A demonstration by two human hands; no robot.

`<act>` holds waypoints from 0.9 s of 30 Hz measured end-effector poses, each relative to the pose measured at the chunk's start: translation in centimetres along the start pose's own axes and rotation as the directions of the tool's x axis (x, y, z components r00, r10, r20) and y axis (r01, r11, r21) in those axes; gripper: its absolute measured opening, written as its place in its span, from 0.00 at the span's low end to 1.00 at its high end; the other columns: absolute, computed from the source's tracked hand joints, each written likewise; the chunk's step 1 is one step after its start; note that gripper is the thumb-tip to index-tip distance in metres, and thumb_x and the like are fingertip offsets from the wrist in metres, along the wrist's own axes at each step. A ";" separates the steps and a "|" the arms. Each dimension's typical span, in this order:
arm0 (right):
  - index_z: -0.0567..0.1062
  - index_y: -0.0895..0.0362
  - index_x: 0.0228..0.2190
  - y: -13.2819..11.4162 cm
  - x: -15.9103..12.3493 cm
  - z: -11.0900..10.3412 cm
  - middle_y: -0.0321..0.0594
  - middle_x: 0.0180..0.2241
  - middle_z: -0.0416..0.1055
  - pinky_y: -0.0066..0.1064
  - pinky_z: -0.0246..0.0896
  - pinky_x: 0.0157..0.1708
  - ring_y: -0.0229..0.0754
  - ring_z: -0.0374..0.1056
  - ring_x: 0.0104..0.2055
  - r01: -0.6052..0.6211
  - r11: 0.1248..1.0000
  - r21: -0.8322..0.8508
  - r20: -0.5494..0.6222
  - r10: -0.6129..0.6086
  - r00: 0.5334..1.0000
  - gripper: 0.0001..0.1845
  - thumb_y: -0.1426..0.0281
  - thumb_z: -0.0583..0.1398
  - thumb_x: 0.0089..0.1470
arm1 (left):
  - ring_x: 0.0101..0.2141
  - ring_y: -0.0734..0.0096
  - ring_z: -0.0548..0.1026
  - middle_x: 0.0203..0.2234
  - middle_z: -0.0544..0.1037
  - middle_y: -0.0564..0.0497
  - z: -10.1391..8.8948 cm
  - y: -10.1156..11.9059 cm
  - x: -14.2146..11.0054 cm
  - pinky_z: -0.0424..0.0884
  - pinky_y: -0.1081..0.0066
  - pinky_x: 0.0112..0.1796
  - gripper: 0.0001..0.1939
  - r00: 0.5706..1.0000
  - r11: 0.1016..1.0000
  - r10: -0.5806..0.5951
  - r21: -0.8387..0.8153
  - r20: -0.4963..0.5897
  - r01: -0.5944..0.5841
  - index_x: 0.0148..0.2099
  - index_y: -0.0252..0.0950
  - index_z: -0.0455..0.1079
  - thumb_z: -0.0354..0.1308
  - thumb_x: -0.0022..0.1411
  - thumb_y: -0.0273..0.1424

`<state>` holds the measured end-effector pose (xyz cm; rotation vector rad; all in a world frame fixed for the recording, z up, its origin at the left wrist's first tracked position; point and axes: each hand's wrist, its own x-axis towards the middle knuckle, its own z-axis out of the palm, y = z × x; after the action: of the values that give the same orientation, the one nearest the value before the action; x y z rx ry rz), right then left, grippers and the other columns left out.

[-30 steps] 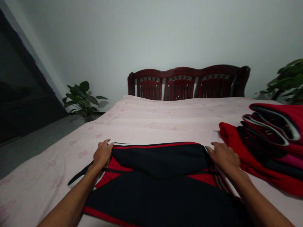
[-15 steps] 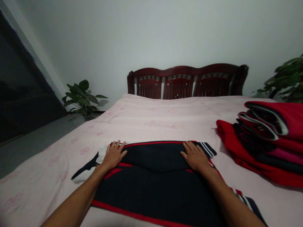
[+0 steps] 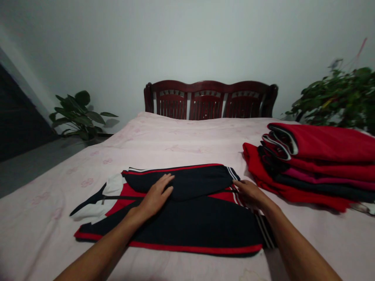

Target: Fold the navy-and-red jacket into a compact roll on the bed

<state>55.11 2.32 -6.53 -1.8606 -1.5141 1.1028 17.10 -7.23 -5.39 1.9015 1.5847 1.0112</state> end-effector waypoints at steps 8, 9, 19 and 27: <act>0.74 0.57 0.31 -2.2 -3.0 -0.1 0.33 0.12 0.62 0.27 0.53 0.13 0.38 0.59 0.13 -0.080 0.995 0.053 0.302 0.061 0.951 0.23 0.48 0.62 0.51 | 0.69 0.54 0.48 0.69 0.55 0.37 10.2 7.1 3.2 0.44 0.56 0.67 0.34 0.974 0.976 0.105 -0.210 0.199 -0.063 0.70 0.27 0.54 0.47 0.66 0.40; 0.75 0.57 0.30 -2.5 -3.2 0.0 0.38 0.16 0.69 0.30 0.63 0.19 0.41 0.66 0.18 -0.085 0.991 0.101 0.338 0.046 0.940 0.20 0.51 0.63 0.50 | 0.69 0.52 0.46 0.69 0.53 0.36 11.0 7.2 3.6 0.44 0.55 0.67 0.35 0.973 0.979 0.077 -0.201 0.217 -0.033 0.71 0.26 0.51 0.46 0.67 0.40; 0.76 0.60 0.39 -3.1 -4.1 -0.8 0.51 0.37 0.81 0.47 0.69 0.52 0.54 0.77 0.45 -0.388 0.851 0.353 0.600 0.112 0.792 0.16 0.61 0.66 0.52 | 0.67 0.53 0.54 0.67 0.60 0.41 13.8 6.2 3.7 0.43 0.54 0.67 0.33 0.985 0.981 -0.004 -0.188 0.171 0.036 0.70 0.33 0.54 0.45 0.66 0.39; 0.74 0.61 0.46 -7.0 -6.6 1.9 0.50 0.39 0.80 0.41 0.71 0.52 0.51 0.76 0.47 -0.371 0.739 0.562 0.533 0.020 0.846 0.19 0.68 0.64 0.53 | 0.65 0.58 0.58 0.67 0.61 0.42 13.6 6.5 4.1 0.48 0.58 0.66 0.33 0.991 0.922 -0.063 -0.372 0.121 0.104 0.72 0.35 0.50 0.41 0.69 0.42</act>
<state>49.22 -2.41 -0.23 -1.3039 -0.9360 2.0339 32.01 -3.32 -7.97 1.5828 1.2883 1.0702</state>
